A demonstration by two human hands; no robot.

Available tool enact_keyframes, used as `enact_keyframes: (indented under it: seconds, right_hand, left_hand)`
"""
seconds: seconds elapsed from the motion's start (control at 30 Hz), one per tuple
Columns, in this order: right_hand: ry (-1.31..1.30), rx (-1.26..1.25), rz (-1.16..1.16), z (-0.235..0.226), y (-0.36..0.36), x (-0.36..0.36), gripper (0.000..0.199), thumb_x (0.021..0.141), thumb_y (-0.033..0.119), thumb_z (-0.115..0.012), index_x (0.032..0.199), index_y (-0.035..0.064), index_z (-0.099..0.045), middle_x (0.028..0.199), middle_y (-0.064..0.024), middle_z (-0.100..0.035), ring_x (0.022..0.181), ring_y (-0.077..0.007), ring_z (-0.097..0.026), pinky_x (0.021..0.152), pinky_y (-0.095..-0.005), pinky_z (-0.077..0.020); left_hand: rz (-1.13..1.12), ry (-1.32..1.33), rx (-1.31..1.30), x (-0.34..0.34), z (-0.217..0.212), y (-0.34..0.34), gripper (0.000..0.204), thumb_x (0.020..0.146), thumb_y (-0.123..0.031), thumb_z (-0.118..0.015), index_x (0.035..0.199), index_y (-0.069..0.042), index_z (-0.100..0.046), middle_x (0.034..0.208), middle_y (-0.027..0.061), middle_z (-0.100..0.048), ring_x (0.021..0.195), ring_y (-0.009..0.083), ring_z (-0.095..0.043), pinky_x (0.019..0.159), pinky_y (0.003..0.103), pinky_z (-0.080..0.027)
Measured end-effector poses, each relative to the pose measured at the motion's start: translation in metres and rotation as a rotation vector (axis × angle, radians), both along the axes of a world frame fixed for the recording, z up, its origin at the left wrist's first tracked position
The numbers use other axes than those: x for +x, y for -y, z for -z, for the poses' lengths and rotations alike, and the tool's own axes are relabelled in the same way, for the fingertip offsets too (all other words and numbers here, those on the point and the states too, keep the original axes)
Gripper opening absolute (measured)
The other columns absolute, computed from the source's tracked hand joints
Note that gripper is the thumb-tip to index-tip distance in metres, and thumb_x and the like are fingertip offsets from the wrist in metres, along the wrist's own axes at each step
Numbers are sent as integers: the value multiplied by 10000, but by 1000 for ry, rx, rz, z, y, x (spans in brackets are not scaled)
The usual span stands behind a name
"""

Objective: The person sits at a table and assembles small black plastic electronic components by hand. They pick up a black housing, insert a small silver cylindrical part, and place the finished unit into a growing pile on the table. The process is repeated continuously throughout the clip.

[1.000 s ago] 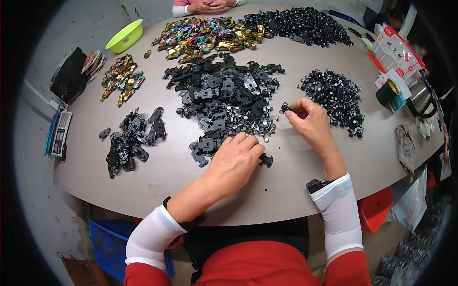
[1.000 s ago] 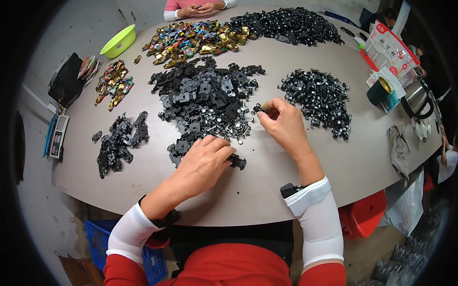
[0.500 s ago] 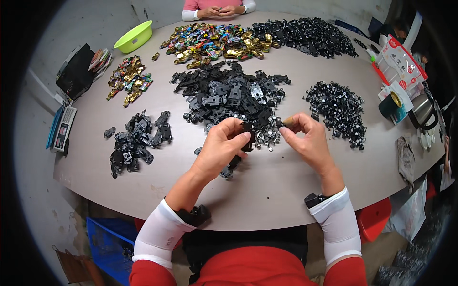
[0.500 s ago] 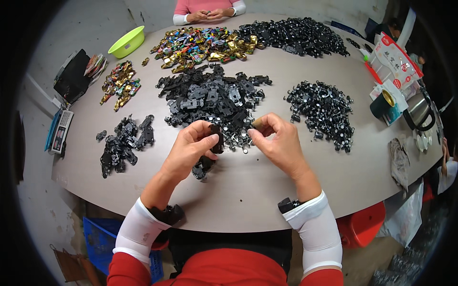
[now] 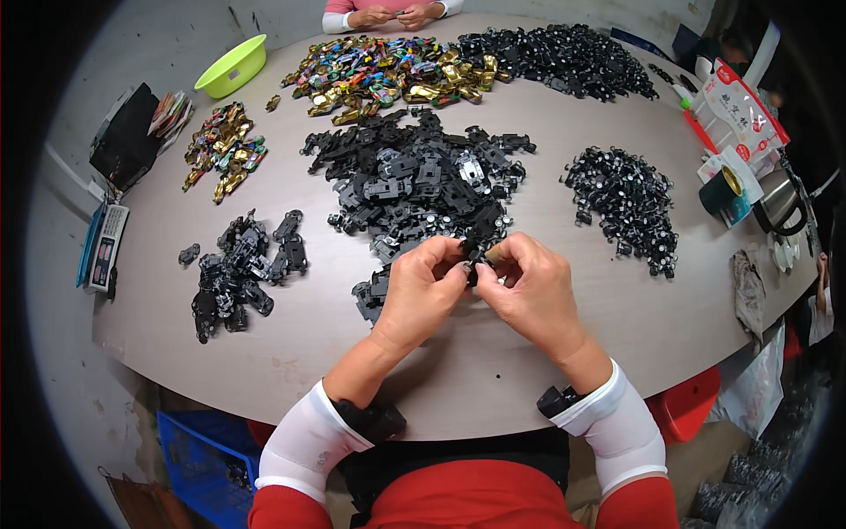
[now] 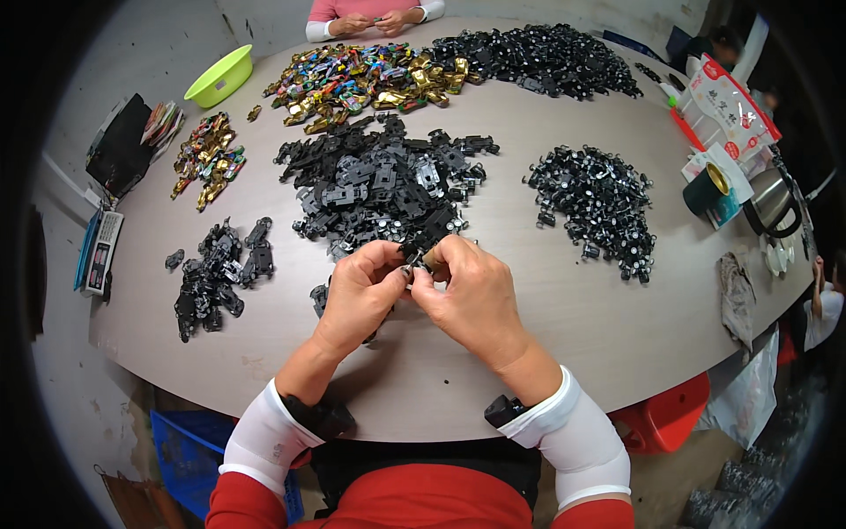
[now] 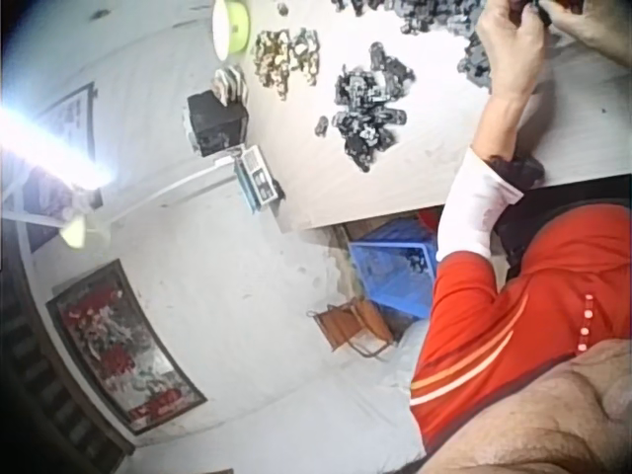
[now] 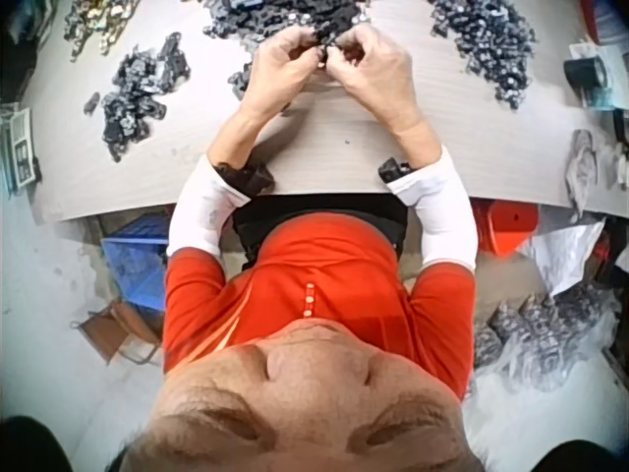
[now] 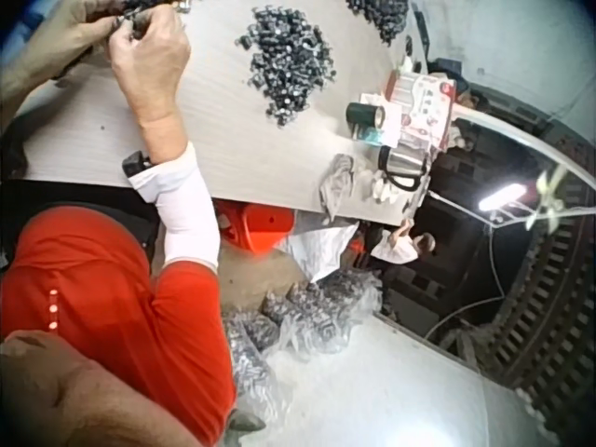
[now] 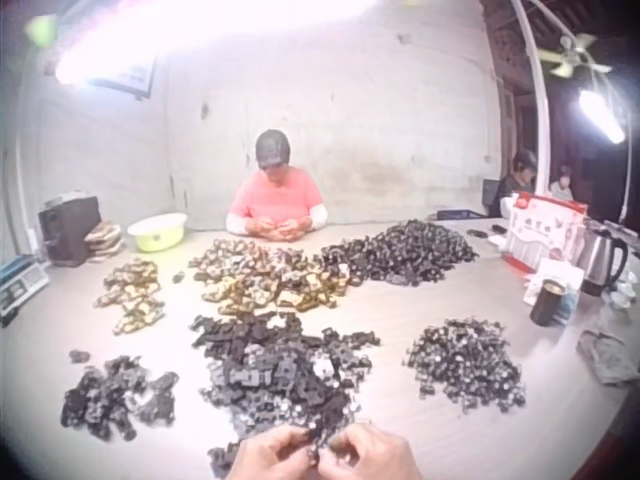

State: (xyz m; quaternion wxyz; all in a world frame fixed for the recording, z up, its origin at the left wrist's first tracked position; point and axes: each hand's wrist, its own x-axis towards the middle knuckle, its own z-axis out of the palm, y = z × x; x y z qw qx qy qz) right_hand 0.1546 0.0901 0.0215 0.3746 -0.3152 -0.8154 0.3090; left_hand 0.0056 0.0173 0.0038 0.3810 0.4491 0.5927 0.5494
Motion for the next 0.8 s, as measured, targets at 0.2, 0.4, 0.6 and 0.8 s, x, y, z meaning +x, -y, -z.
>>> enact_keyframes:
  seconds: [0.2, 0.4, 0.6, 0.8]
  right_hand:
    - [2, 30, 28, -1, 1, -2, 174, 755, 95, -726, 761, 32, -565, 725, -98, -646, 567, -226, -625, 551, -342, -513]
    - [-25, -52, 18, 0, 1, -4, 181, 749, 94, -723, 756, 25, -556, 697, -100, -641, 565, -232, -635, 544, -347, -516]
    - [55, 10, 58, -5, 7, -3, 177, 741, 82, -717, 740, 27, -549, 654, -94, -629, 555, -223, -640, 547, -341, -522]
    - [-155, -226, -30, 2, 2, -5, 139, 793, 73, -716, 791, 1, -598, 687, -102, -645, 570, -203, -646, 547, -326, -518]
  left_hand:
    - [8, 86, 22, 4, 0, 1, 222, 927, 31, -574, 1143, 34, -626, 1005, 40, -678, 860, 84, -649, 735, 248, -571]
    - [-64, 28, 85, 12, 4, 3, 193, 880, -3, -627, 1066, 20, -669, 852, 27, -683, 761, 58, -628, 695, 227, -525]
    - [-88, -113, 100, 17, -5, 8, 182, 881, 1, -621, 1057, 27, -659, 866, 43, -680, 783, 65, -632, 709, 237, -534]
    - [104, 397, -18, 3, -6, 7, 197, 916, -15, -605, 1112, 3, -600, 1043, 55, -650, 971, 121, -636, 857, 291, -558]
